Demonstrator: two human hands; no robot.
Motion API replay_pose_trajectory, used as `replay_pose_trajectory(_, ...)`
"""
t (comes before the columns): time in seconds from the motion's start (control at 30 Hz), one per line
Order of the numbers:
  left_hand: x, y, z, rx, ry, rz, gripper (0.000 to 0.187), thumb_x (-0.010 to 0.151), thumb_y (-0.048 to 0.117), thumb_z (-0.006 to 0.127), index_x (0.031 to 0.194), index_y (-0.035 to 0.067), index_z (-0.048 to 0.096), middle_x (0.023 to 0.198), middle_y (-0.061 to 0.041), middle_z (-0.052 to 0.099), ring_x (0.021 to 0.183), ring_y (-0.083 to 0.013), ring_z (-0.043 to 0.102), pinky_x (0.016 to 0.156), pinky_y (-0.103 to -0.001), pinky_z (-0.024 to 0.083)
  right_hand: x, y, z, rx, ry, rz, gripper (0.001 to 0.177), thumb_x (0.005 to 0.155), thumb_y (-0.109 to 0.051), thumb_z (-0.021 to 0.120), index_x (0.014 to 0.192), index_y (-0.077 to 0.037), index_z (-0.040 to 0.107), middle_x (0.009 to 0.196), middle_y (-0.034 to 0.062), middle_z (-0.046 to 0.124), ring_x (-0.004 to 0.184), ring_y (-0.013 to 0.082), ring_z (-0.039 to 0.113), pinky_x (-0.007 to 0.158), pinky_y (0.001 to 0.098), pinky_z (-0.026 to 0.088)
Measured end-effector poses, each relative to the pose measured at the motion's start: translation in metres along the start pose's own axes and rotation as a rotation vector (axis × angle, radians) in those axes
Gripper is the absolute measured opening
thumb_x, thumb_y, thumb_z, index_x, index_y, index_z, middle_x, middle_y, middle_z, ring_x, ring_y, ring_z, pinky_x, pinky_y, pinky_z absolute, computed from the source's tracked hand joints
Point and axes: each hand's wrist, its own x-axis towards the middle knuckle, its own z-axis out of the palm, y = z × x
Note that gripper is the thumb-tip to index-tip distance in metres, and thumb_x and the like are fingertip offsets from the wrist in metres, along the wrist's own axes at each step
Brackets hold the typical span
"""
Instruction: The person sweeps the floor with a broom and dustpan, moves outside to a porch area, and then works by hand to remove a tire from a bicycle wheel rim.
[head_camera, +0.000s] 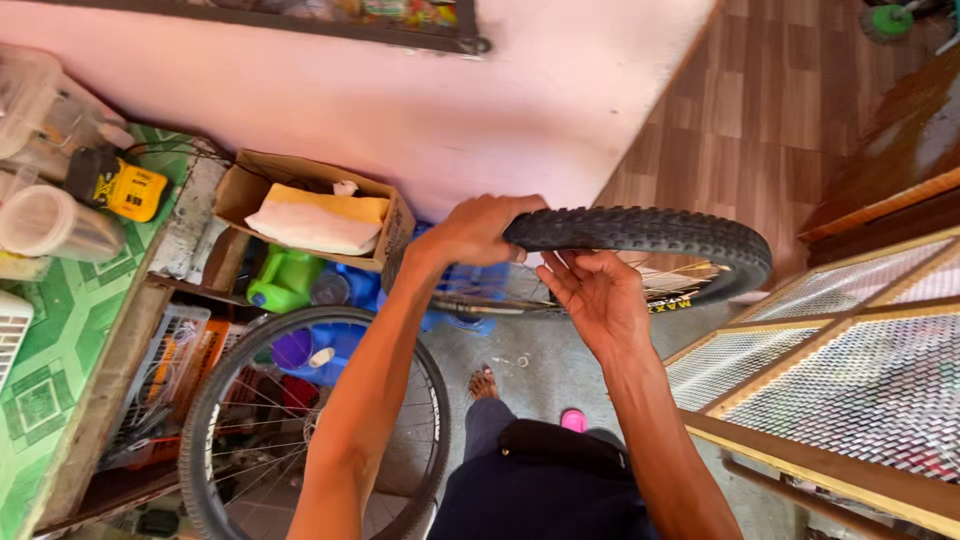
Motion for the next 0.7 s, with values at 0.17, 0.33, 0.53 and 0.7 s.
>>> replay_pose_trajectory(0.17,-0.009,-0.02,-0.07,0.069,-0.102,0.074,0.046,0.064,0.02,0.084,0.107,0.019,0.068,0.086,-0.009,0.075,0.088,-0.034,0.072,0.072,-0.049,0.052,0.01,0.026,0.064,-0.001,0.065,-0.045,0.032,0.086,-0.008,0.059,0.117,0.001,0.061,0.12,0.014,0.064,0.122,0.0305,0.061,0.111,0.0523,0.051)
replay_pose_trajectory(0.33,-0.032,-0.045,-0.108,0.116,-0.051,0.048,0.043,0.065,0.02,0.084,0.106,0.019,0.069,0.089,-0.01,0.075,0.091,-0.0362,0.071,0.076,-0.051,0.051,0.033,0.05,0.097,0.011,0.027,0.013,0.029,0.086,-0.007,0.06,0.113,0.003,0.063,0.119,0.0151,0.065,0.119,0.0321,0.062,0.109,0.0503,0.051)
replay_pose_trajectory(0.53,-0.065,-0.09,-0.118,0.101,0.076,-0.172,0.047,0.07,0.017,0.08,0.115,0.018,0.066,0.095,-0.014,0.074,0.095,-0.0389,0.069,0.08,-0.052,0.052,0.093,0.086,0.114,-0.069,-0.13,0.006,0.03,0.085,-0.002,0.055,0.114,0.003,0.063,0.125,0.0117,0.064,0.12,0.0293,0.064,0.107,0.0426,0.052)
replay_pose_trajectory(0.7,-0.075,-0.12,-0.114,0.164,0.125,-0.265,0.043,0.073,0.016,0.079,0.115,0.019,0.067,0.1,-0.015,0.074,0.097,-0.0396,0.069,0.081,-0.053,0.054,0.135,0.123,0.111,-0.118,-0.125,0.072,0.027,0.086,0.0,0.055,0.111,0.005,0.064,0.122,0.0141,0.065,0.116,0.0285,0.065,0.105,0.042,0.053)
